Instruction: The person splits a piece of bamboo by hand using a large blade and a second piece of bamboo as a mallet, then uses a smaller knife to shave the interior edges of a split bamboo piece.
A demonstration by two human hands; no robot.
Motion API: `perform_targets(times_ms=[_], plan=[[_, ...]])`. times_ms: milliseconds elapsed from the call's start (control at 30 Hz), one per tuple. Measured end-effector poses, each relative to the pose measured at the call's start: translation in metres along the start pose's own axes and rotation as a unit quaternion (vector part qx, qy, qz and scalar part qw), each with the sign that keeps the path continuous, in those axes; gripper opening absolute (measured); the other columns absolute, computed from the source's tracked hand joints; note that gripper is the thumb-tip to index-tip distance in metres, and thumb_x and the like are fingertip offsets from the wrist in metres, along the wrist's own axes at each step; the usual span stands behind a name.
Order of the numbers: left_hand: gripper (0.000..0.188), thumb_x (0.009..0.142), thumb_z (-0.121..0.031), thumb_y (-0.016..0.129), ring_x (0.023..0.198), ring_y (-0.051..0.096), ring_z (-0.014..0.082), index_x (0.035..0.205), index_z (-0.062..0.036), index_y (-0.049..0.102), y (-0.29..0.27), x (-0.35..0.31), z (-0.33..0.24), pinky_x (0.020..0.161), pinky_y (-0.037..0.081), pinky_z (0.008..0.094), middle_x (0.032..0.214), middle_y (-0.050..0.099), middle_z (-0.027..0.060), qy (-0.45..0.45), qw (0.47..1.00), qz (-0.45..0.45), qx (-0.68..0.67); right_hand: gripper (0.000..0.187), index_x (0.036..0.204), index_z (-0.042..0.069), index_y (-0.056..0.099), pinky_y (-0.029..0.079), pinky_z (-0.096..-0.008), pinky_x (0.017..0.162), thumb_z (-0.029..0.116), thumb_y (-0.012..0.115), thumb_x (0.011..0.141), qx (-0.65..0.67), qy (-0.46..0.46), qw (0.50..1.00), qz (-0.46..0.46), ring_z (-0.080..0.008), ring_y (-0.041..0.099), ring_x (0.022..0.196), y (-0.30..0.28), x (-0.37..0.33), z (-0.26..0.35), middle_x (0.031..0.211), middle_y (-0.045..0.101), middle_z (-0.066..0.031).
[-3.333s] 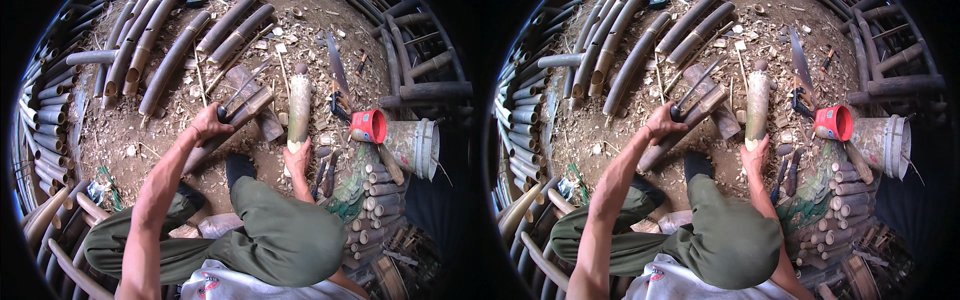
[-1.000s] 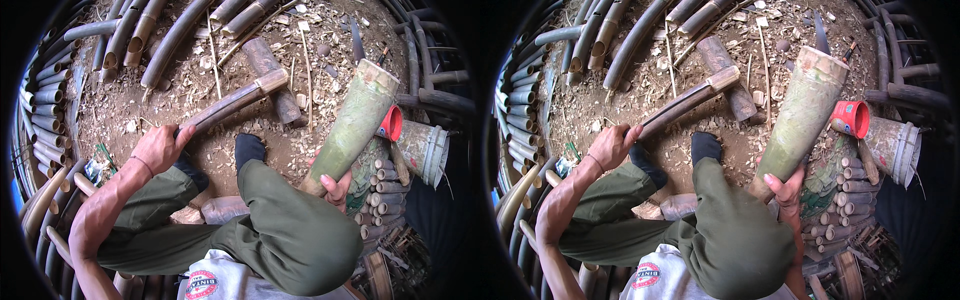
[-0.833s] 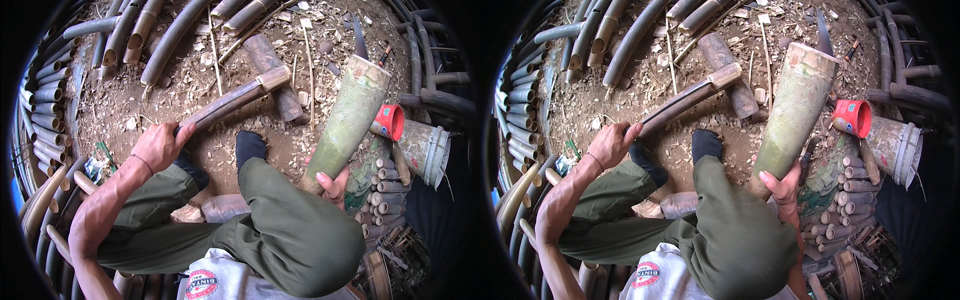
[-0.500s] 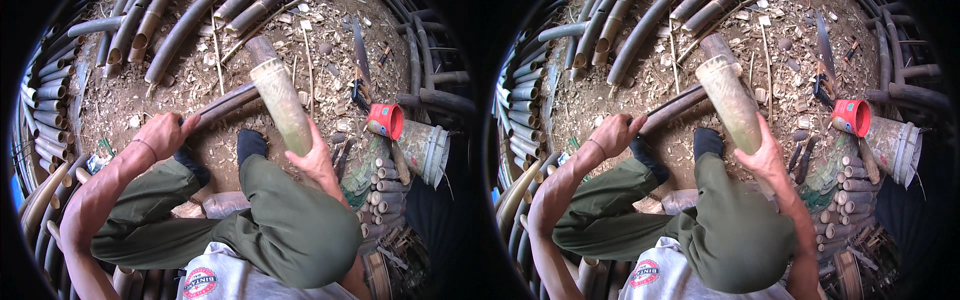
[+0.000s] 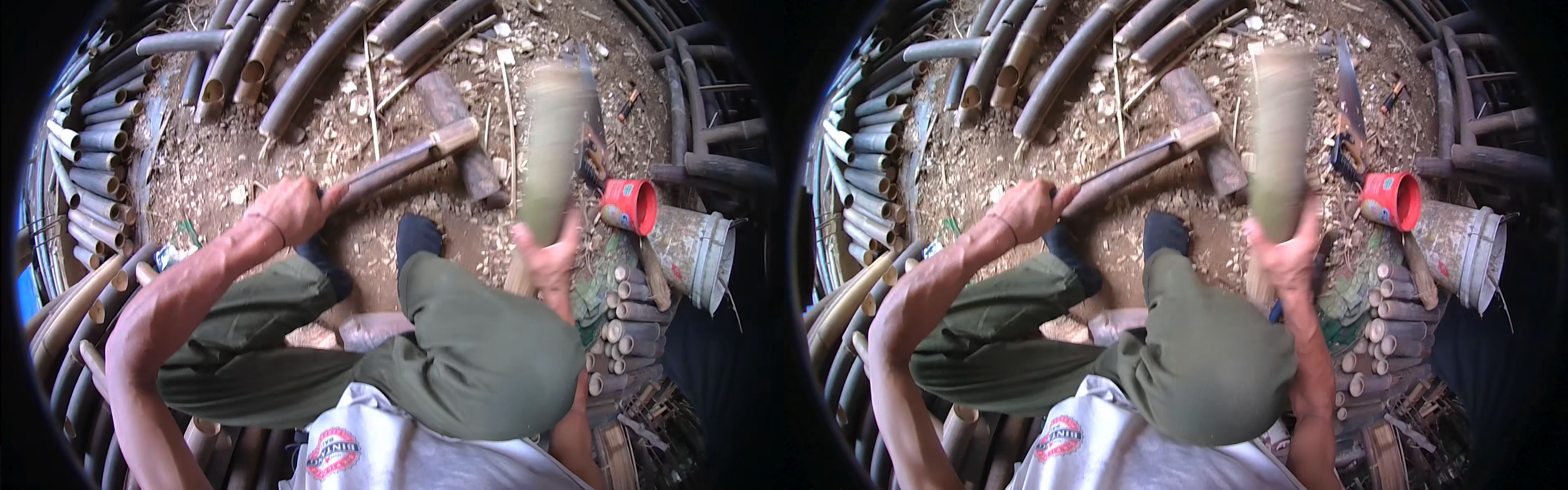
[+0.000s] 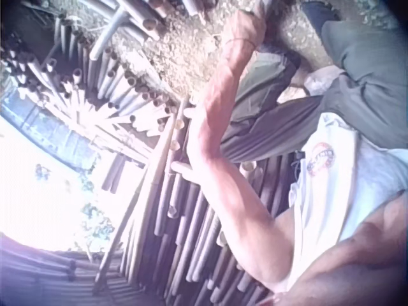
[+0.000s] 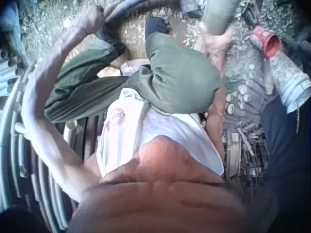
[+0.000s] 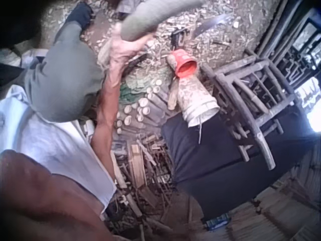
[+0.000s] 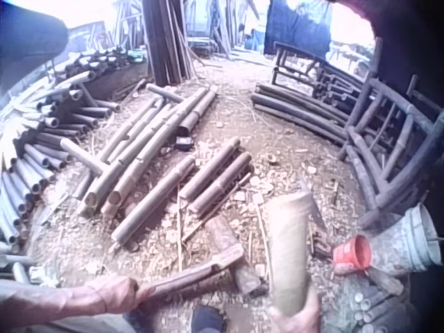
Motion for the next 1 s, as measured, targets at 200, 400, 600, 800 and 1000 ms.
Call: perform_targets(times_ms=[200, 400, 600, 800, 1000], plan=[[0.068, 0.097, -0.055, 0.043, 0.077, 0.065, 0.0458, 0.077, 0.005, 0.067, -0.007, -0.01, 0.0, 0.074, 0.05, 0.0513, 0.075, 0.064, 0.0306, -0.014, 1.0, 0.01, 0.015, 0.064, 0.131, -0.001, 0.044, 0.052, -0.0381, 0.087, 0.022, 0.069, 0.076, 0.107, -0.106, 0.987, -0.049, -0.0257, 0.061, 0.097, 0.029, -0.008, 0.005, 0.115, 0.058, -0.0163], [0.07, 0.097, -0.056, 0.04, 0.079, 0.066, 0.0436, 0.075, 0.0041, 0.069, 0.005, -0.003, 0.009, 0.077, 0.052, 0.0496, 0.078, 0.065, 0.0301, -0.025, 0.999, 0.026, 0.032, 0.074, 0.137, -0.002, 0.038, 0.051, -0.0378, 0.092, 0.015, 0.072, 0.074, 0.071, 0.061, 0.995, 0.04, -0.0239, 0.063, 0.1, 0.028, 0.005, 0.005, 0.115, 0.06, -0.0142], [0.076, 0.098, -0.056, 0.039, 0.073, 0.064, 0.0454, 0.066, 0.0082, 0.064, -0.012, 0.004, -0.01, 0.072, 0.05, 0.0505, 0.072, 0.062, 0.0319, 0.025, 0.999, 0.006, 0.03, 0.073, 0.136, 0.0, 0.04, 0.055, -0.0437, 0.089, 0.025, 0.073, 0.075, -0.121, -0.004, 0.989, 0.09, -0.0299, 0.066, 0.097, 0.05, -0.015, -0.033, 0.113, 0.063, -0.0198], [0.076, 0.097, -0.058, 0.038, 0.08, 0.067, 0.0427, 0.073, 0.0084, 0.066, -0.018, -0.014, 0.0, 0.077, 0.051, 0.0497, 0.077, 0.064, 0.0305, -0.036, 0.998, 0.027, 0.043, 0.074, 0.133, 0.0, 0.041, 0.053, -0.0411, 0.085, 0.024, 0.077, 0.073, -0.001, -0.013, 1.0, 0.013, -0.0296, 0.064, 0.097, 0.033, -0.005, 0.002, 0.111, 0.062, -0.0179], [0.078, 0.097, -0.06, 0.037, 0.083, 0.067, 0.0408, 0.076, 0.0082, 0.068, -0.028, 0.003, -0.039, 0.083, 0.051, 0.0475, 0.077, 0.066, 0.0271, -0.009, 0.998, 0.043, 0.041, 0.078, 0.135, -0.002, 0.038, 0.053, -0.0424, 0.085, 0.028, 0.076, 0.074, -0.095, 0.057, 0.992, 0.053, -0.0328, 0.064, 0.096, 0.036, -0.015, -0.029, 0.114, 0.059, -0.0224]])
Point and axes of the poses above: each hand's wrist, its own x-axis towards the middle knuckle, its own y-axis out of the palm, z = x × y, the point moved 7 cm from there along x, towards the middle knuckle
